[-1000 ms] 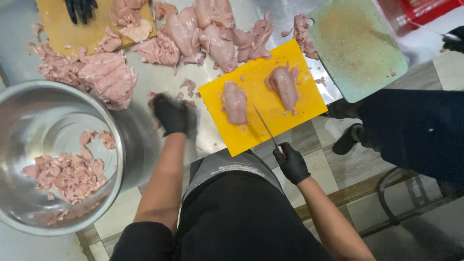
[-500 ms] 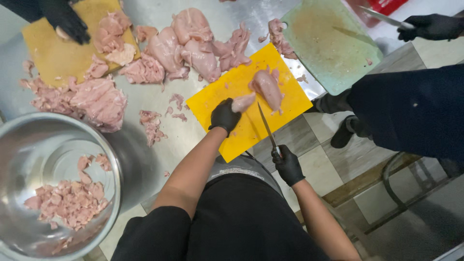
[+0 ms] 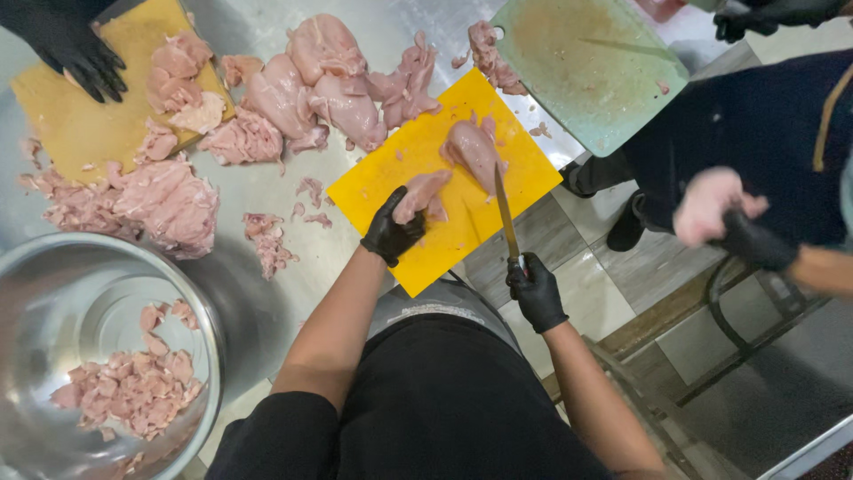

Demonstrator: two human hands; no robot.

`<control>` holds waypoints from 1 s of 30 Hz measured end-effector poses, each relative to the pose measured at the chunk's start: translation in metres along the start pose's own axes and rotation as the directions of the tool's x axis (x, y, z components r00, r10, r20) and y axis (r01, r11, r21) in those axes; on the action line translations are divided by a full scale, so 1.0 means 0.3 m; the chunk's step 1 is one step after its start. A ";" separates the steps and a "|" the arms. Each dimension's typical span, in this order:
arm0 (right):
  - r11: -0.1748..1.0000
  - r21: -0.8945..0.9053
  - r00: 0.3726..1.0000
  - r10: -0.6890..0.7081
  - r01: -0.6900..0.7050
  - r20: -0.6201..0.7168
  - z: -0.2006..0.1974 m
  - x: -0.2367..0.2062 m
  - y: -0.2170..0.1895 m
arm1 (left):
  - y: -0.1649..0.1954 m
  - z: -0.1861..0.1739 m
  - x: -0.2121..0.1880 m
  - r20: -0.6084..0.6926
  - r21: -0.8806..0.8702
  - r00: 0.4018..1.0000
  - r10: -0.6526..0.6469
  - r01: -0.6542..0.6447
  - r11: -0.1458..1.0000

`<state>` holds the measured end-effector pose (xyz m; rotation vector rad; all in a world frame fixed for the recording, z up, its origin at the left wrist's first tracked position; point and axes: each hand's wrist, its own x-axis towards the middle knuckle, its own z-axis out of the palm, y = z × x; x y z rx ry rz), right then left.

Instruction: The person trims raw chicken breasts on a yellow cutting board, using a knife to slice off fat and unwanted pieces by hand. They place trimmed pieces aside and drop trimmings into a large metal bowl, working through pieces one at a time alongside other workers trimming chicken at the same table.

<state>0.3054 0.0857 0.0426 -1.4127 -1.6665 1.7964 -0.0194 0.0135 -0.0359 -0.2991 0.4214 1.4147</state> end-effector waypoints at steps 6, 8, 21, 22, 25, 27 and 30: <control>1.000 -0.027 0.994 0.020 -0.017 0.105 0.044 0.009 0.001 | 0.042 0.008 -0.044 0.038 0.053 0.999 0.031 -0.033 0.998; 1.000 -0.010 0.993 -0.024 0.025 0.120 0.057 0.016 -0.001 | 0.053 0.020 -0.041 0.051 0.042 0.999 -0.003 0.001 0.999; 0.999 -0.038 0.997 0.016 -0.013 0.081 0.041 0.035 -0.005 | 0.061 0.065 -0.091 0.118 0.990 0.540 0.833 -0.127 -0.057; 0.999 -0.049 0.997 0.006 -0.003 0.075 0.038 0.030 -0.004 | 0.038 0.091 -0.103 0.293 0.954 0.444 0.847 -0.083 -0.287; 0.998 -0.044 0.996 0.040 -0.037 0.080 0.033 0.025 -0.003 | -0.040 0.180 -0.131 0.428 0.736 0.661 0.617 0.142 -0.662; 0.998 -0.043 0.995 0.045 -0.041 0.087 0.030 0.031 0.000 | -0.067 0.221 -0.159 0.420 0.650 0.778 0.468 0.102 -0.753; 0.998 -0.065 0.996 0.024 -0.018 0.086 0.019 0.049 0.015 | -0.070 0.243 -0.174 0.503 0.690 0.709 0.495 0.015 -0.723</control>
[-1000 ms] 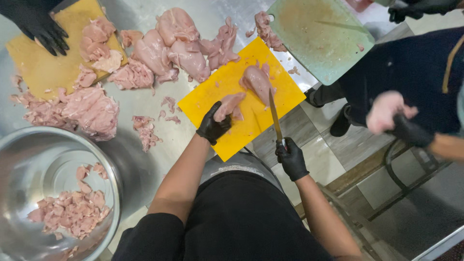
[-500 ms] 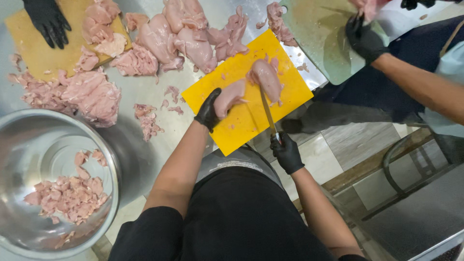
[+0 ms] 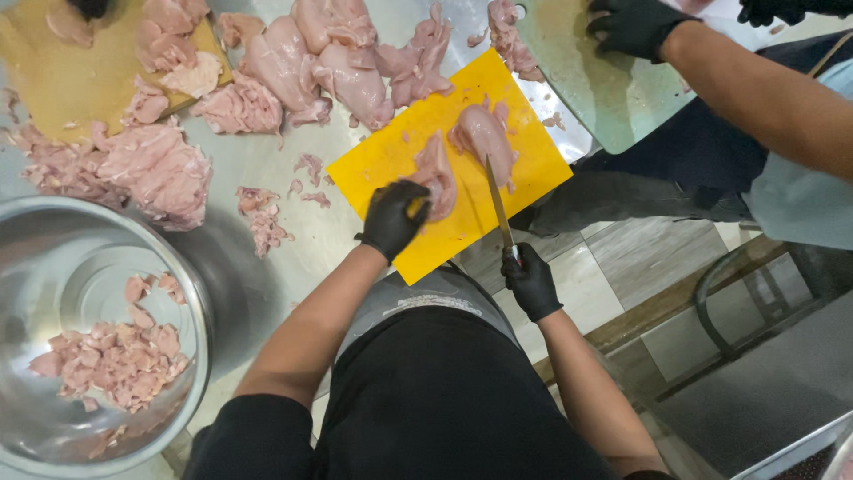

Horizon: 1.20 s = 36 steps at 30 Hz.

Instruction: The person trims raw chicken breasts on a yellow cutting board, using a knife to slice off fat and unwanted pieces by hand. They place trimmed pieces aside and drop trimmings into a large metal bowl, working through pieces one at a time alongside other workers trimming chicken at the same table.

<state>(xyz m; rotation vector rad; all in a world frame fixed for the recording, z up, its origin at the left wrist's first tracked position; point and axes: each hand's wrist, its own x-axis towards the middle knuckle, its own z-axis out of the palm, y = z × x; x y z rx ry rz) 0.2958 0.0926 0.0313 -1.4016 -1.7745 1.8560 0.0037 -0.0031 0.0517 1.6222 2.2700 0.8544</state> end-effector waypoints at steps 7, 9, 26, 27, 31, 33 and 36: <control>0.981 0.184 0.998 0.064 -0.062 -0.008 -0.014 0.012 0.068 | -0.032 0.096 0.123 -0.066 -0.026 0.998 -0.026 0.024 0.999; 0.987 0.143 0.997 0.077 -0.073 -0.021 -0.014 0.006 0.077 | -0.042 0.135 0.182 0.022 -0.029 0.992 -0.123 0.123 0.992; 0.997 0.028 0.997 -0.064 0.065 -0.039 0.010 -0.067 -0.054 | -0.118 0.266 0.048 0.020 -0.397 0.939 -0.344 0.323 0.859; 0.988 -0.095 0.993 -0.118 0.120 0.026 0.016 -0.077 -0.066 | -0.133 0.246 0.028 0.033 -0.371 0.945 -0.325 0.314 0.874; 0.826 -0.513 0.969 -0.156 0.235 0.192 0.065 -0.094 -0.100 | -0.169 0.181 0.015 0.212 -0.410 0.852 -0.478 0.522 0.748; 0.761 -0.612 0.973 -0.108 0.213 0.205 0.096 -0.090 -0.105 | -0.164 0.166 0.021 0.316 -0.433 0.767 -0.558 0.640 0.635; 0.738 -0.644 0.976 -0.097 0.201 0.194 0.132 -0.062 -0.100 | -0.149 0.168 0.020 0.385 -0.498 0.744 -0.545 0.665 0.556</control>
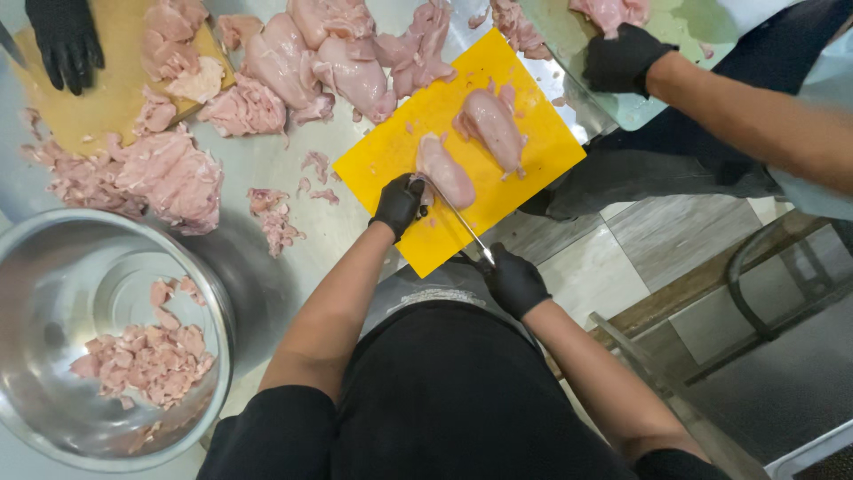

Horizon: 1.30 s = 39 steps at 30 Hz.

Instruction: The person trims raw chicken breasts on a yellow cutting board, using a knife to slice off fat and unwanted pieces by hand. They place trimmed pieces aside and drop trimmings into a large metal bowl, working through pieces one at a time alongside other workers trimming chicken at the same table.

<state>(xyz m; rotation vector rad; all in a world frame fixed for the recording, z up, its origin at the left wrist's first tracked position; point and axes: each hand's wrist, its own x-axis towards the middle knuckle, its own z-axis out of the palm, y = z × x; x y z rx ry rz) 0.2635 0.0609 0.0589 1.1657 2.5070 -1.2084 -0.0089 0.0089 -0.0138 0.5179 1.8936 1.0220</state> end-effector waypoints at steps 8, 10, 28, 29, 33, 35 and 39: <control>0.995 -0.053 0.997 0.079 -0.080 -0.022 0.022 0.066 -0.012 | -0.094 -0.030 0.048 0.008 -0.324 0.985 -0.171 0.164 0.932; 0.993 -0.077 0.993 0.087 -0.092 -0.075 0.003 0.075 -0.006 | -0.080 -0.053 0.072 0.004 -0.551 0.978 -0.207 0.175 0.816; 0.990 0.109 0.982 -0.067 0.088 -0.176 -0.009 0.144 -0.022 | 0.007 0.058 0.112 -0.207 0.125 0.937 0.281 -0.260 0.958; 0.986 0.141 0.980 -0.057 0.084 -0.189 -0.002 0.145 -0.020 | -0.009 0.047 0.111 -0.176 -0.034 0.966 0.189 -0.198 0.980; 0.994 0.024 0.990 -0.104 0.106 -0.092 0.037 0.148 -0.026 | -0.078 0.011 0.066 -0.106 -0.349 0.994 0.011 -0.048 0.936; 0.998 -0.030 0.999 -0.046 0.047 0.018 0.044 0.162 -0.032 | -0.086 -0.010 0.038 -0.111 -0.270 0.992 0.055 -0.083 0.959; 0.990 -0.119 0.997 -0.080 0.077 -0.022 0.035 0.202 -0.054 | -0.075 -0.069 0.023 -0.081 0.068 0.996 0.044 -0.038 0.997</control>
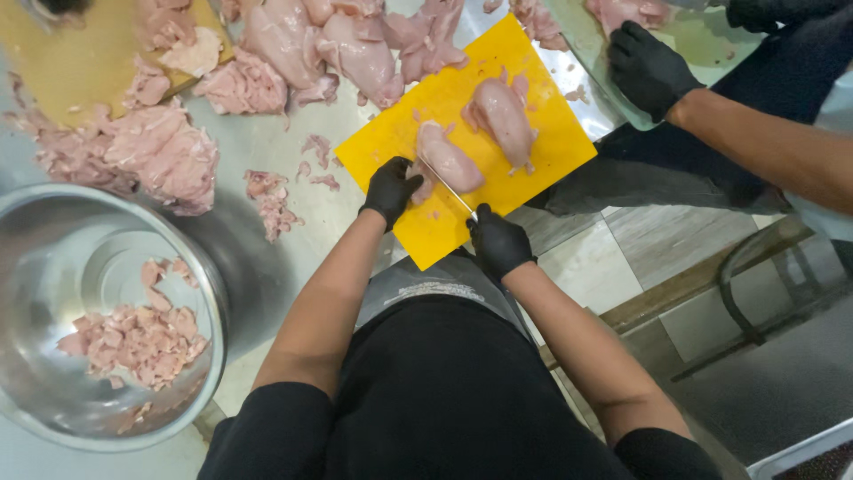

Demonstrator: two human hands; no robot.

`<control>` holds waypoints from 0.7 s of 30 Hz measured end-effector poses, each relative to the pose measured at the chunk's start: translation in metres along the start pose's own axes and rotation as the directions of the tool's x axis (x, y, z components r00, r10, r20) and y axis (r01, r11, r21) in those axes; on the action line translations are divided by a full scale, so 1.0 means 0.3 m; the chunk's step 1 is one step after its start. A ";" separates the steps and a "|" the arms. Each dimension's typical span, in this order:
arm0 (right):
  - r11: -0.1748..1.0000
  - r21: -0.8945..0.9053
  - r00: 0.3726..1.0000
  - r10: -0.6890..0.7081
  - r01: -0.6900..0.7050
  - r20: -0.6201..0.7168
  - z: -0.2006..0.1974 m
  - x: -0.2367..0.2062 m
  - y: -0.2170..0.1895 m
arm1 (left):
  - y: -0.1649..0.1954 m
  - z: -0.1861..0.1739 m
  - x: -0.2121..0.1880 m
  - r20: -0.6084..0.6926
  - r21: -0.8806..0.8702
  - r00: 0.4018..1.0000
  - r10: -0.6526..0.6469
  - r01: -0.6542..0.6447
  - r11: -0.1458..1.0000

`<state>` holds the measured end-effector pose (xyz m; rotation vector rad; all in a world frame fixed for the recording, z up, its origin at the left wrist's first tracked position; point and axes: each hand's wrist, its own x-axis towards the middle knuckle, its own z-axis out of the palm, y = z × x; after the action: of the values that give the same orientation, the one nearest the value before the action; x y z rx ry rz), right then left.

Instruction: The person trims raw chicken breasts on a yellow cutting board, using a knife to slice off fat and unwanted pieces by hand. They place trimmed pieces aside and drop trimmings into a large metal bowl, working through pieces one at a time alongside other workers trimming chicken at the same table.

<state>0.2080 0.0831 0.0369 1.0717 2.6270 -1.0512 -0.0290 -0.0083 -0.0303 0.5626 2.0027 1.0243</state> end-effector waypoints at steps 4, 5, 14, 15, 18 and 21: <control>0.995 -0.071 0.998 0.066 -0.064 0.023 0.016 0.026 -0.031 | 0.003 -0.029 0.010 0.020 0.075 0.999 -0.032 0.030 0.997; 0.994 -0.080 0.996 0.083 -0.080 0.031 0.028 0.026 -0.038 | 0.005 -0.029 0.011 0.005 0.142 1.000 -0.017 0.016 0.990; 0.982 0.011 0.982 0.187 -0.187 0.009 0.167 0.175 -0.123 | 0.080 -0.028 0.000 0.027 0.261 0.993 -0.115 0.104 0.960; 0.981 0.014 0.981 0.194 -0.195 0.014 0.180 0.194 -0.134 | 0.078 -0.022 -0.006 0.002 0.282 0.994 -0.107 0.103 0.954; 0.981 0.027 0.982 0.190 -0.190 0.011 0.190 0.199 -0.130 | 0.056 0.000 -0.008 -0.087 0.338 0.996 0.021 0.009 0.941; 0.980 0.032 0.980 0.196 -0.197 0.042 0.154 0.087 -0.062 | 0.027 -0.002 0.019 -0.207 0.335 0.950 0.235 -0.157 0.929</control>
<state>0.1697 0.0590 0.0035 1.2743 2.4202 -1.0682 -0.0325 -0.0002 -0.0261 0.8600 2.3902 0.9304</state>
